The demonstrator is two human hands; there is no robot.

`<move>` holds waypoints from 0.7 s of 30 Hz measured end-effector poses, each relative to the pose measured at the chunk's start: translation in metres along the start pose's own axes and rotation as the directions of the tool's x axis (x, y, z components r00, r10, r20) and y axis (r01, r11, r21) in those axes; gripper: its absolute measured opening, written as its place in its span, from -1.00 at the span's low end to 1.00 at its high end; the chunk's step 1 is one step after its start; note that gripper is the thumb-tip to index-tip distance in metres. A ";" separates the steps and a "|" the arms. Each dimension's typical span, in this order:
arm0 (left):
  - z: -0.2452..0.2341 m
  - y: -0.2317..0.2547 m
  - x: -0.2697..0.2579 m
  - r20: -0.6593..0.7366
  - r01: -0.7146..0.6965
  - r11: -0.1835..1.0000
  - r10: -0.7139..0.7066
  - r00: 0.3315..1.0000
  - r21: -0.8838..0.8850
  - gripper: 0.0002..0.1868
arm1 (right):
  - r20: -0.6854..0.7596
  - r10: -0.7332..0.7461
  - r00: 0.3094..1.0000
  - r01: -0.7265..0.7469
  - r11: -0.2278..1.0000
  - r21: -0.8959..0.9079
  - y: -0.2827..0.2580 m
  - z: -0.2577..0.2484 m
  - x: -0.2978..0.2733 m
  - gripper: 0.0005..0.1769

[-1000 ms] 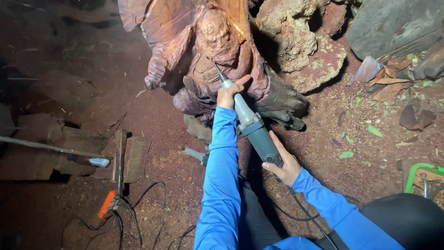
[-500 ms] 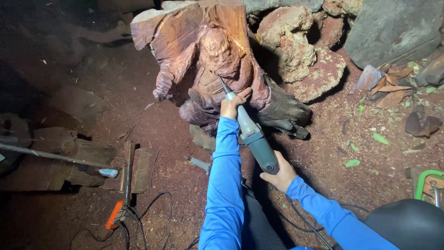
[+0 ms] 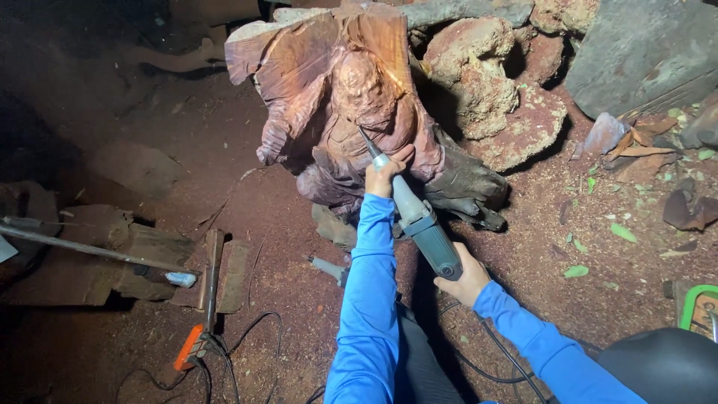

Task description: Using a power rotary tool to carve fine details and textures into a large wooden statue.

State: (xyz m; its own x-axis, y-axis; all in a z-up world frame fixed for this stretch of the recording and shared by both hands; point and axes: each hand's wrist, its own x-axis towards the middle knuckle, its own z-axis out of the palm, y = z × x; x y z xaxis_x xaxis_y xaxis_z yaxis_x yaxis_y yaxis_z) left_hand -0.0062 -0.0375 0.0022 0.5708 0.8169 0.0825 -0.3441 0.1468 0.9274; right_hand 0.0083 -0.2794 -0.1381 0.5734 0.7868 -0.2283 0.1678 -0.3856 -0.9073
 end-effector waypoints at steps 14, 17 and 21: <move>-0.014 -0.023 0.009 -0.025 0.006 1.000 -0.006 1.000 -0.027 -0.87 | -0.007 -0.033 0.999 0.033 0.999 0.008 0.007 0.003 -0.002 -0.09; -0.027 -0.049 0.023 0.009 -0.032 0.999 0.032 0.999 -0.001 -0.89 | -0.025 -0.039 0.999 0.040 0.999 0.007 0.008 0.004 -0.003 -0.10; -0.019 -0.033 0.014 0.010 -0.024 1.000 0.024 1.000 -0.011 -0.92 | -0.040 -0.043 0.998 0.044 0.999 0.008 0.014 0.005 -0.002 -0.10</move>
State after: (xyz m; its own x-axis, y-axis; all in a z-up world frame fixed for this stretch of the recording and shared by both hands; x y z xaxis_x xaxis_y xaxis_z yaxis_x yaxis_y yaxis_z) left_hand -0.0008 -0.0207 -0.0340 0.5696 0.8148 0.1084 -0.3656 0.1330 0.9212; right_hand 0.0057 -0.2837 -0.1525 0.5969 0.7831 -0.1746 0.1861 -0.3468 -0.9193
